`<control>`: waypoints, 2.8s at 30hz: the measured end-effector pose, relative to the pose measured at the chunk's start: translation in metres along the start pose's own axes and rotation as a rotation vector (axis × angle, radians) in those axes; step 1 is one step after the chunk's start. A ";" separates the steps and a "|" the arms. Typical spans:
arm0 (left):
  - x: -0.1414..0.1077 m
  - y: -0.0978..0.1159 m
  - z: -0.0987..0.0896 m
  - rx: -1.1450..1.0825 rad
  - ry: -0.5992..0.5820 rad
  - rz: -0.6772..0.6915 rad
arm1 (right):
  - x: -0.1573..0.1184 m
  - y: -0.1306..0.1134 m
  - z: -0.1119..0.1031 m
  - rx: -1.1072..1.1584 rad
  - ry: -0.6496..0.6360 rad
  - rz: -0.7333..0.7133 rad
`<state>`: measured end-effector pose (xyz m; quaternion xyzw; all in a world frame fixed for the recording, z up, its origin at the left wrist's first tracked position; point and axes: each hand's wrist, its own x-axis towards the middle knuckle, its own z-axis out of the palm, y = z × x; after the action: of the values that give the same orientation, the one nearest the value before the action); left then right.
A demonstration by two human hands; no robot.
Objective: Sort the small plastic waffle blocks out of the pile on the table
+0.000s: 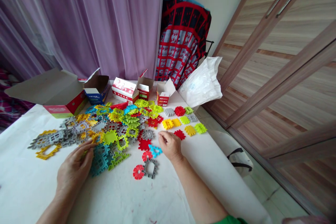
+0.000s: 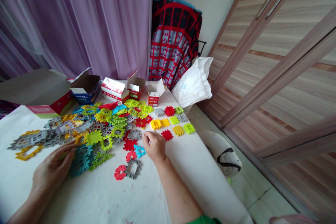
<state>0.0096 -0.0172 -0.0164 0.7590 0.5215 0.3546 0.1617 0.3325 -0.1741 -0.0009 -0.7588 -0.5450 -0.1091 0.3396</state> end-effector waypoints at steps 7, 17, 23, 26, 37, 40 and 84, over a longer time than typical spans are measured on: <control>0.005 0.003 -0.004 0.072 -0.017 0.048 | 0.000 0.007 0.003 0.004 -0.042 0.138; 0.005 0.008 -0.008 0.109 0.042 0.043 | -0.001 -0.001 0.011 0.046 -0.050 0.094; 0.007 0.011 -0.009 0.142 0.059 0.018 | 0.001 0.003 0.012 0.150 -0.021 0.131; 0.008 0.016 -0.011 0.168 0.029 -0.006 | 0.001 0.009 0.014 0.233 0.022 0.169; 0.004 0.024 -0.012 0.206 -0.035 -0.062 | -0.008 0.013 0.021 0.367 0.112 0.206; 0.002 0.023 -0.011 0.198 -0.042 -0.064 | -0.010 0.013 0.022 0.364 0.080 0.165; 0.002 -0.015 0.005 0.001 -0.007 0.081 | -0.043 0.009 0.000 0.371 0.014 0.311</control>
<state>0.0036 -0.0089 -0.0280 0.7809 0.4899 0.3581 0.1486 0.3243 -0.2081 -0.0269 -0.7575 -0.4298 0.0410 0.4896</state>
